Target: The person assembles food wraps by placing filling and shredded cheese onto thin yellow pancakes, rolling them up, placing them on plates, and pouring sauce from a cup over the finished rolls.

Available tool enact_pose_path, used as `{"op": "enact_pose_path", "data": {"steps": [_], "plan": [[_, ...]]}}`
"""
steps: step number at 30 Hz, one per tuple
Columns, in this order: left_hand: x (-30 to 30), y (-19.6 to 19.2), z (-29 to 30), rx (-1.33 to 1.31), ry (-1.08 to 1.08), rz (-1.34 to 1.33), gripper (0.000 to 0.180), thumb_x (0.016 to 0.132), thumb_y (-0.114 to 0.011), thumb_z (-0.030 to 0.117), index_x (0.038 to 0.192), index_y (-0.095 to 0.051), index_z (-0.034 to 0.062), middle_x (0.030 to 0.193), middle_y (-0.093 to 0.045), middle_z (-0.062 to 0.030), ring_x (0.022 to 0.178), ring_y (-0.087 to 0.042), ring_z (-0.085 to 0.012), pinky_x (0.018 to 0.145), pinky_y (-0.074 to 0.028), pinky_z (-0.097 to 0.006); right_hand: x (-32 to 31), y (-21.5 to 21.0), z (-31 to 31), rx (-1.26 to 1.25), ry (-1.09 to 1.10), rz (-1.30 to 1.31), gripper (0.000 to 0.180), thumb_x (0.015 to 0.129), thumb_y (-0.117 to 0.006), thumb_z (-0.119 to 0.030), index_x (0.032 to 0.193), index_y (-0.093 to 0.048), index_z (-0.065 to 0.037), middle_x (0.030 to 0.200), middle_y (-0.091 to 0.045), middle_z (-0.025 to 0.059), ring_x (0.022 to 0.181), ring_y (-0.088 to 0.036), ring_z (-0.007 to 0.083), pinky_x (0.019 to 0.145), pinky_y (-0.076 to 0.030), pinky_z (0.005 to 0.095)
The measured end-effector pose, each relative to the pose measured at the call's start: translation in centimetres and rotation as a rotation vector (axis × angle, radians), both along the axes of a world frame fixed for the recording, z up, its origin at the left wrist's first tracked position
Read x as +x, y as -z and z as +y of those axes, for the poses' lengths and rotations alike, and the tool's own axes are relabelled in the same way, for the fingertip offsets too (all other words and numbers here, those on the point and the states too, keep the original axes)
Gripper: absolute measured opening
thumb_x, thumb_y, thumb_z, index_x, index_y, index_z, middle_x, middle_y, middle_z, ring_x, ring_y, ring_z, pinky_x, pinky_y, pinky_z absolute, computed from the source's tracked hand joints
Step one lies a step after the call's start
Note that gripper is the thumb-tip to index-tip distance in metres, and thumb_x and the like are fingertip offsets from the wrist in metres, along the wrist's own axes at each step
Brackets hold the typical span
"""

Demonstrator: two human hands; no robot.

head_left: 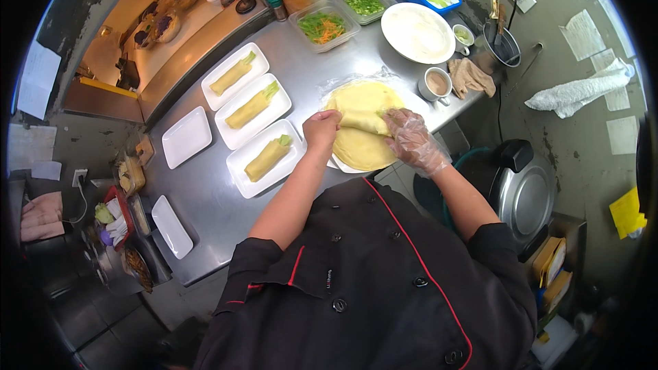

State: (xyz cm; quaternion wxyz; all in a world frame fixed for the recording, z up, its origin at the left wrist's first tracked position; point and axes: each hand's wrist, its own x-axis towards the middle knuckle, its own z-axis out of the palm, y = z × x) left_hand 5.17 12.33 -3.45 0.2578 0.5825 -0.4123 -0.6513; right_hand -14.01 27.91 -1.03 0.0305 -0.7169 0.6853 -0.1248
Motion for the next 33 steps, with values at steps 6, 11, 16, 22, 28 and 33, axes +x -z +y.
{"op": "enact_pose_path", "data": {"steps": [6,11,16,22,28,33], "plan": [[0.0,0.3,0.2,-0.993,0.405,-0.401,0.013,0.082,-0.072,0.009,0.092,-0.070,0.0011,0.092,-0.071,-0.0090,0.081,-0.066,-0.0235,0.076,-0.052,-0.034,-0.3,-0.9,-0.3,0.084,-0.013,-0.075,0.059,0.083,-0.071,-0.030,0.133,-0.057,-0.003,0.135,-0.056,0.0145,0.125,-0.051,0.0318,0.105,-0.038,0.0445],[0.6,-0.1,-1.2,-1.308,0.638,-0.199,0.020,0.078,-0.075,0.011,0.095,-0.069,0.0037,0.101,-0.070,-0.0120,0.092,-0.066,-0.0312,0.085,-0.051,-0.039,-0.7,-0.5,-0.6,-0.075,-0.047,-0.054,0.057,0.083,-0.070,-0.029,0.131,-0.057,-0.001,0.125,-0.061,0.0152,0.119,-0.055,0.0335,0.100,-0.041,0.0451],[0.7,-1.6,-2.1,-1.282,0.911,-0.191,0.029,0.077,-0.077,0.017,0.103,-0.070,0.0049,0.096,-0.071,-0.0114,0.097,-0.065,-0.0294,0.086,-0.049,-0.040,-1.3,1.4,-0.8,-0.091,-0.084,-0.051,0.052,0.083,-0.070,-0.029,0.125,-0.061,0.000,0.120,-0.064,0.0173,0.113,-0.059,0.0345,0.095,-0.045,0.0451],[-3.0,-4.1,-5.2,-0.737,1.086,-0.434,0.028,0.076,-0.080,0.022,0.098,-0.075,0.0051,0.090,-0.072,-0.0151,0.088,-0.068,-0.0313,0.083,-0.053,-0.039,-3.6,0.7,-4.1,0.228,0.078,-0.459,0.038,0.087,-0.065,-0.025,0.114,-0.067,0.002,0.101,-0.068,0.0229,0.094,-0.066,0.0361,0.085,-0.051,0.0447],[-6.0,-3.3,-8.1,-0.718,1.112,-0.515,0.033,0.080,-0.078,0.024,0.105,-0.073,0.0036,0.092,-0.071,-0.0177,0.085,-0.067,-0.0318,0.080,-0.053,-0.040,-3.6,0.9,-5.1,-0.052,0.128,-0.177,0.046,0.080,-0.070,-0.028,0.113,-0.066,0.004,0.088,-0.065,0.0221,0.084,-0.063,0.0375,0.079,-0.050,0.0470],[-2.9,-1.1,-5.4,-0.779,0.545,-0.499,0.032,0.087,-0.070,0.028,0.106,-0.070,0.0029,0.097,-0.065,-0.0192,0.091,-0.064,-0.0340,0.083,-0.051,-0.042,1.6,-1.3,-3.6,-0.085,0.222,-0.105,0.046,0.077,-0.073,-0.024,0.113,-0.063,0.002,0.097,-0.065,0.0191,0.094,-0.061,0.0367,0.080,-0.050,0.0463]]}}
